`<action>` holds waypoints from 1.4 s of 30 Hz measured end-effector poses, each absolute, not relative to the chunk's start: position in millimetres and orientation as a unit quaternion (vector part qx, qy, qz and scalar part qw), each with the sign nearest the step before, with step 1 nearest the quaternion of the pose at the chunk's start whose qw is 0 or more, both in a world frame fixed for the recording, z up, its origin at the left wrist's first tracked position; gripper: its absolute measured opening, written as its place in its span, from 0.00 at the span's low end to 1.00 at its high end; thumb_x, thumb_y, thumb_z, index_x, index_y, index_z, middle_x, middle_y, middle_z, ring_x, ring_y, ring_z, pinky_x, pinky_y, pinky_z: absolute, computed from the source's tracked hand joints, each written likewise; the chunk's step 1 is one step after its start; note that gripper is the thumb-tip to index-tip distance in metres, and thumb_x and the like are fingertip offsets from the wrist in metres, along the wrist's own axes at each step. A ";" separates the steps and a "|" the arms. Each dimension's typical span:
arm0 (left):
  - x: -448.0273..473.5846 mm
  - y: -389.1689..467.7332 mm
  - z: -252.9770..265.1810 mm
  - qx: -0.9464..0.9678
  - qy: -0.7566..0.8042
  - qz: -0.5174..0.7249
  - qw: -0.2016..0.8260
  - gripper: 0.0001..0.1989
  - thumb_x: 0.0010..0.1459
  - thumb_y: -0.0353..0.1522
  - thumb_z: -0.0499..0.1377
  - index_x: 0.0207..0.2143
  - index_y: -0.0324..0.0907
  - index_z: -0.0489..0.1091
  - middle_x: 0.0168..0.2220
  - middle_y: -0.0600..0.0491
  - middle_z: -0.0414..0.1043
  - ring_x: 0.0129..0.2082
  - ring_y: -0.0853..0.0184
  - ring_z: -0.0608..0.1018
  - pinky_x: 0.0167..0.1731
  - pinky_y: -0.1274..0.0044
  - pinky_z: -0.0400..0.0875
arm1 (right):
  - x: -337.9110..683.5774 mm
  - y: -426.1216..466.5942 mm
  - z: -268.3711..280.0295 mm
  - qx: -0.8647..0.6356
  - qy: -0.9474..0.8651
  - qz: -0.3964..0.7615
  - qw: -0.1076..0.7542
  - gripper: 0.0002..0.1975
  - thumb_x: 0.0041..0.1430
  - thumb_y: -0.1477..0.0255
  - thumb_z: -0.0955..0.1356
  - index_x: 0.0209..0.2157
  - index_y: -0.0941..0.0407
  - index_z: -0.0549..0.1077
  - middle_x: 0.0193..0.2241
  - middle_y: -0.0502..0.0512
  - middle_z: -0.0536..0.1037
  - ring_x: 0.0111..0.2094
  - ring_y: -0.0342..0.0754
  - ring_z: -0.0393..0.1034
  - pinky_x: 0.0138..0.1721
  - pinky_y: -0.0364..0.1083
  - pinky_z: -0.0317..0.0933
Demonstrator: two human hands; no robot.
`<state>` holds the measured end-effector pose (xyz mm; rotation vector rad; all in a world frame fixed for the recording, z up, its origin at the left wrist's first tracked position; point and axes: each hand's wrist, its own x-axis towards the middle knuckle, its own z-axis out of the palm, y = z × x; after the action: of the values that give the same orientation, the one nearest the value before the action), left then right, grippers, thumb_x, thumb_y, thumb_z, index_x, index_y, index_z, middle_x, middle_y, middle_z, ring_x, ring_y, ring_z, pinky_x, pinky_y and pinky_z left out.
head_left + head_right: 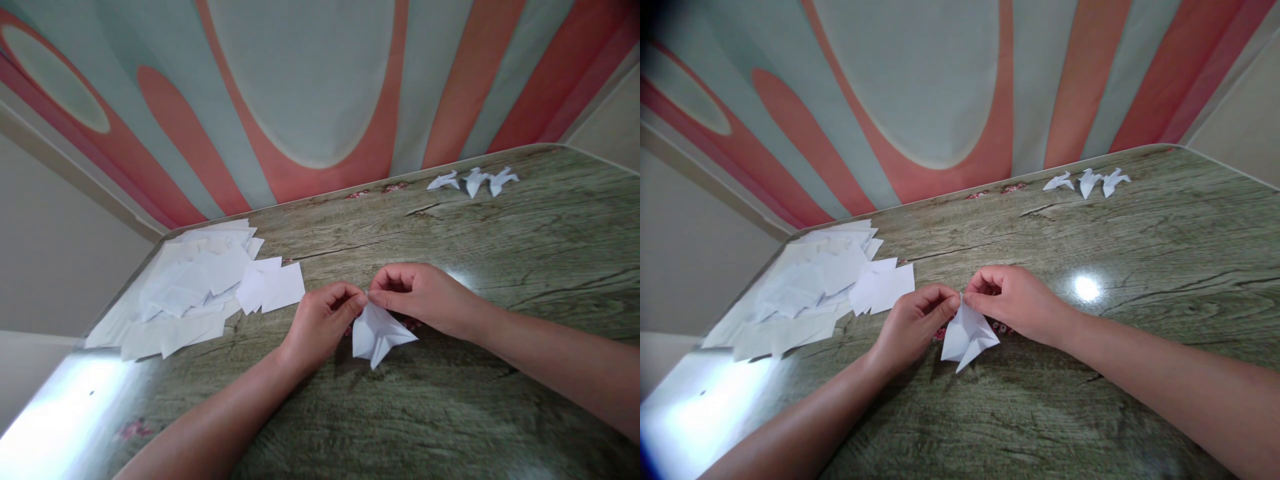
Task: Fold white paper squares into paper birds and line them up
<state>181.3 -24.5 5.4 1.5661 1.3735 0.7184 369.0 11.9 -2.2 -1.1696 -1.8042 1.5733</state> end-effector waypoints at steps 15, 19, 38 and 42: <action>181.5 -22.8 7.6 0.550 0.542 0.304 0.557 0.09 0.53 0.36 0.63 0.28 0.37 0.73 0.22 0.57 0.68 0.21 0.75 0.66 0.23 0.82 0.62 | 364.9 7.7 -0.1 -0.423 -0.690 0.530 0.253 0.06 0.57 0.68 0.66 0.31 0.56 0.72 0.26 0.48 0.73 0.28 0.42 0.66 0.28 0.42 0.56; 180.7 -22.3 7.4 0.559 0.545 0.296 0.551 0.11 0.54 0.37 0.62 0.26 0.37 0.72 0.23 0.55 0.70 0.22 0.74 0.68 0.24 0.82 0.63 | 363.9 7.5 -1.1 -0.415 -0.693 0.531 0.257 0.05 0.56 0.69 0.67 0.32 0.55 0.72 0.27 0.48 0.73 0.29 0.42 0.67 0.29 0.42 0.57; 179.0 -23.9 4.9 0.586 0.536 0.282 0.539 0.10 0.55 0.37 0.61 0.28 0.39 0.73 0.24 0.54 0.73 0.23 0.73 0.71 0.25 0.81 0.64 | 364.6 6.0 1.0 -0.420 -0.694 0.529 0.249 0.06 0.56 0.68 0.67 0.30 0.55 0.72 0.26 0.48 0.73 0.27 0.42 0.66 0.27 0.42 0.56; 178.7 -23.8 4.6 0.579 0.539 0.279 0.545 0.09 0.54 0.36 0.62 0.27 0.39 0.72 0.24 0.55 0.72 0.22 0.74 0.70 0.24 0.82 0.63 | 365.8 7.0 1.1 -0.415 -0.689 0.540 0.246 0.06 0.57 0.68 0.66 0.30 0.55 0.72 0.26 0.48 0.73 0.27 0.42 0.65 0.27 0.42 0.55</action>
<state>178.7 -23.8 4.6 1.3729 1.2789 0.6619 365.8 7.0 1.1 -1.1324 -1.8808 1.4745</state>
